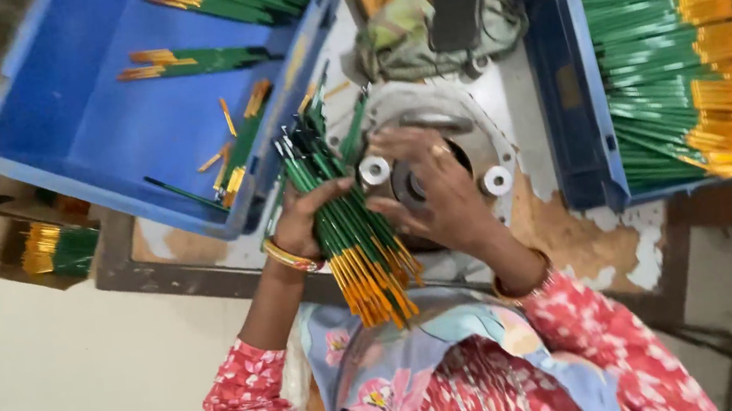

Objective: The person holds a bundle of green ballpoint pens and repeatedly inserts each pen tip-down into a bench-top machine, operating it to process the pen, then sets the finished pen aside. At the end the person gathers the processed pens and places them into a blue plastic crate.

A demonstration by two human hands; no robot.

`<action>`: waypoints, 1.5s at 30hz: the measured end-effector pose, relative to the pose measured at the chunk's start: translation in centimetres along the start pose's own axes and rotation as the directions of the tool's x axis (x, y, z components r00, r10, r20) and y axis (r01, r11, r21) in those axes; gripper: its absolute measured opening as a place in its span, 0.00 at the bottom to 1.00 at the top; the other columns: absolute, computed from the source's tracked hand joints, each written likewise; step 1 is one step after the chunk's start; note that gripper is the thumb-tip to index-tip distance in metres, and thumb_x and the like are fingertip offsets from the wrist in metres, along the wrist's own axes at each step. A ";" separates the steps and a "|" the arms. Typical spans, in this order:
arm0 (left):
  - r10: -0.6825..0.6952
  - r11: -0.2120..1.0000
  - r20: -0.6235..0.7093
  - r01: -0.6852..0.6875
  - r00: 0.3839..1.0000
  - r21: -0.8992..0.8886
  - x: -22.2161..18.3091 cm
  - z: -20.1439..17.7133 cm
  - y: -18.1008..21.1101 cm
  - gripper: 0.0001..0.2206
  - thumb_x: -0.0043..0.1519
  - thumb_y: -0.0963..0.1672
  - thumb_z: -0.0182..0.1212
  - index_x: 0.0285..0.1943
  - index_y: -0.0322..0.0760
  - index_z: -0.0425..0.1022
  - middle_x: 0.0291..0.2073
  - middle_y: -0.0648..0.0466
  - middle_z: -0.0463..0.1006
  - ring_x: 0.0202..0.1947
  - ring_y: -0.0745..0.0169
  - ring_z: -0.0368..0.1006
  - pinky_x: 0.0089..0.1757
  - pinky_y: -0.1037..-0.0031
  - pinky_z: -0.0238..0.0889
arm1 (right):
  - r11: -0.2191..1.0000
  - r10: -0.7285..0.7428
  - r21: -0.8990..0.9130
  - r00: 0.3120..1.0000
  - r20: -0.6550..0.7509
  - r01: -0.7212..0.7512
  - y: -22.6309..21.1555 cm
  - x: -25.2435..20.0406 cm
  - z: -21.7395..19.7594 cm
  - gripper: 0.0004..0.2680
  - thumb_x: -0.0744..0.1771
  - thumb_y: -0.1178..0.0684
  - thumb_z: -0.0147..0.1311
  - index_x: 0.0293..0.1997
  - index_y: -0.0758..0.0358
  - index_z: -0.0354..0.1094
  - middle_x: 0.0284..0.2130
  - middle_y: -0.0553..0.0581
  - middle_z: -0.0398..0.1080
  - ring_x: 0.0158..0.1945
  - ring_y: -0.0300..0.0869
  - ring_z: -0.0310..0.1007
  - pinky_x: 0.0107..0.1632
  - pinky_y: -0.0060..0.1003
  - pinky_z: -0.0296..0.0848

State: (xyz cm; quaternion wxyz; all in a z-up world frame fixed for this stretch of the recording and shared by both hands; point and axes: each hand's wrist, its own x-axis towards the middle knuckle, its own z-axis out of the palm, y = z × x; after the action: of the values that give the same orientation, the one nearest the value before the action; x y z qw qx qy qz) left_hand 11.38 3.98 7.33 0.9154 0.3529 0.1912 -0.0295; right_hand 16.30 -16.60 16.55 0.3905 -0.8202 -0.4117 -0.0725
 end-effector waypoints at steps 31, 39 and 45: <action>0.037 0.982 0.088 -0.052 0.995 0.182 -6.0 -1.9 -2.1 0.22 0.55 0.36 0.73 0.58 0.30 0.69 0.40 0.51 0.79 0.41 0.60 0.79 0.44 0.65 0.76 | 0.680 0.632 0.567 0.763 -0.134 -0.464 6.1 -8.4 -5.8 0.07 0.76 0.51 0.45 0.51 0.64 0.58 0.42 0.61 0.76 0.46 0.45 0.84 0.49 0.36 0.85; -0.301 0.948 -0.008 0.300 0.954 0.105 -6.4 -5.7 -5.6 0.23 0.53 0.35 0.68 0.56 0.36 0.66 0.37 0.49 0.80 0.37 0.56 0.81 0.38 0.62 0.78 | 0.740 0.571 -0.379 0.817 -0.084 -0.556 4.4 -9.7 -2.4 0.04 0.72 0.54 0.55 0.45 0.63 0.71 0.29 0.62 0.77 0.28 0.48 0.78 0.31 0.40 0.71; -0.166 0.960 0.081 0.142 0.983 0.241 -6.3 -6.3 -6.3 0.21 0.53 0.34 0.71 0.56 0.31 0.71 0.40 0.54 0.78 0.39 0.67 0.78 0.41 0.73 0.75 | 0.907 0.376 -0.195 0.926 -0.028 -0.374 7.8 -9.4 2.9 0.04 0.70 0.59 0.57 0.48 0.65 0.67 0.31 0.61 0.74 0.30 0.52 0.76 0.33 0.43 0.70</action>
State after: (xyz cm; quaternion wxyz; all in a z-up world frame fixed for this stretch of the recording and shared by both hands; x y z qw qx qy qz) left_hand 2.29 2.89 1.42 0.8709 0.4402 0.1669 -0.1409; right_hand 15.33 -23.20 5.90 0.3121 -0.9189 -0.2392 -0.0323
